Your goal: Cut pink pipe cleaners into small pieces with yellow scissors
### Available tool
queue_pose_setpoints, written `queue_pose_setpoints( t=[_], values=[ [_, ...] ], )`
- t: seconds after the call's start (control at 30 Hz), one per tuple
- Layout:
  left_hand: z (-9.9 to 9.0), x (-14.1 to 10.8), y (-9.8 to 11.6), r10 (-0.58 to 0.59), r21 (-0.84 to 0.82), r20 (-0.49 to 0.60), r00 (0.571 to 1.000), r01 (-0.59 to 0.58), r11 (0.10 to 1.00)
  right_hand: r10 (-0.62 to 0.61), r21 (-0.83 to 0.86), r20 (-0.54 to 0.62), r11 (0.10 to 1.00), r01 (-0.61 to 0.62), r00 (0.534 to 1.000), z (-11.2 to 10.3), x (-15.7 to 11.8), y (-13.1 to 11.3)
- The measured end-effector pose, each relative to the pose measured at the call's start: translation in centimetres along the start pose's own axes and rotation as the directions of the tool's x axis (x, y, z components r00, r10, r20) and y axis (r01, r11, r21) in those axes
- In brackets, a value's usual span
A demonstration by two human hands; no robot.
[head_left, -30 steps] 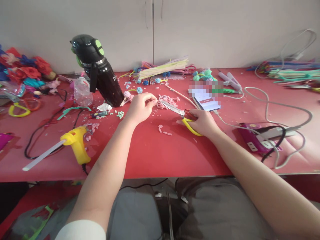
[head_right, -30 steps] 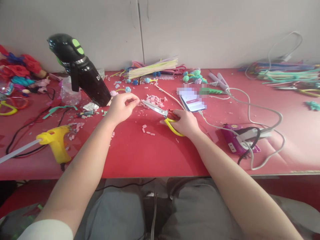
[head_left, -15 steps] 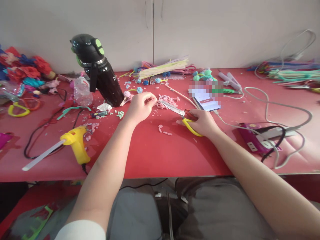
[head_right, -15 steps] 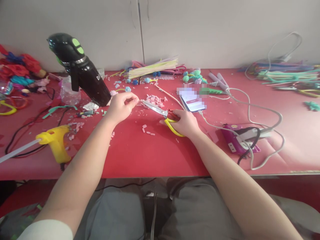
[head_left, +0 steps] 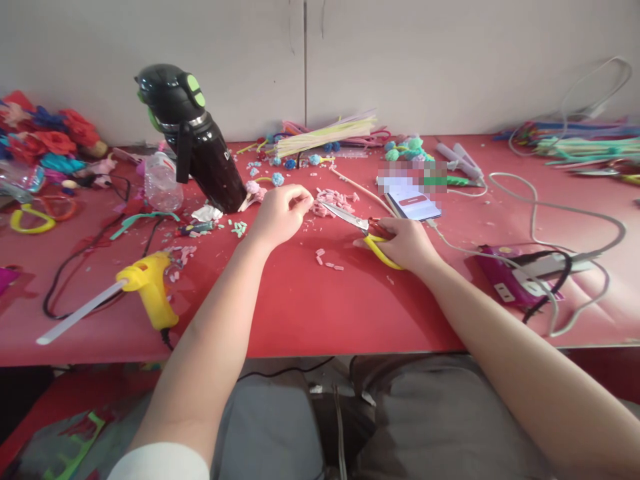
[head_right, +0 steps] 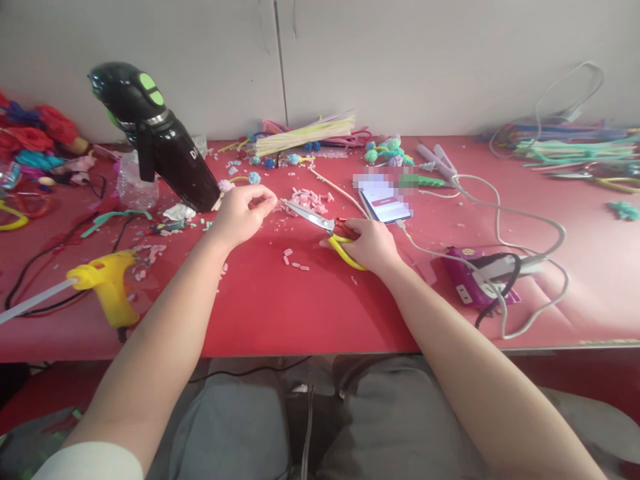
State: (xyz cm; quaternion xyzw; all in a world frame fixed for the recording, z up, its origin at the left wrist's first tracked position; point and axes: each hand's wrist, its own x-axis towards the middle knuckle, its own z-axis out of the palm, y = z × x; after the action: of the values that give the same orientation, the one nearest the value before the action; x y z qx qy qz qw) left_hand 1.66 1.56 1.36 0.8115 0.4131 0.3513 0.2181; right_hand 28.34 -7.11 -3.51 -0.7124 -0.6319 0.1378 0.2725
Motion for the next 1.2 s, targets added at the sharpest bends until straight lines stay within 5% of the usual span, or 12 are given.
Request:
queue_pose_setpoints(
  t=[1.2],
  values=[
    [0.03, -0.03, 0.28, -0.013, -0.014, 0.007, 1.000, 0.013, 1.000, 0.004, 0.042, 0.023, 0.999, -0.005, 1.000, -0.01, -0.24, 0.19]
  ],
)
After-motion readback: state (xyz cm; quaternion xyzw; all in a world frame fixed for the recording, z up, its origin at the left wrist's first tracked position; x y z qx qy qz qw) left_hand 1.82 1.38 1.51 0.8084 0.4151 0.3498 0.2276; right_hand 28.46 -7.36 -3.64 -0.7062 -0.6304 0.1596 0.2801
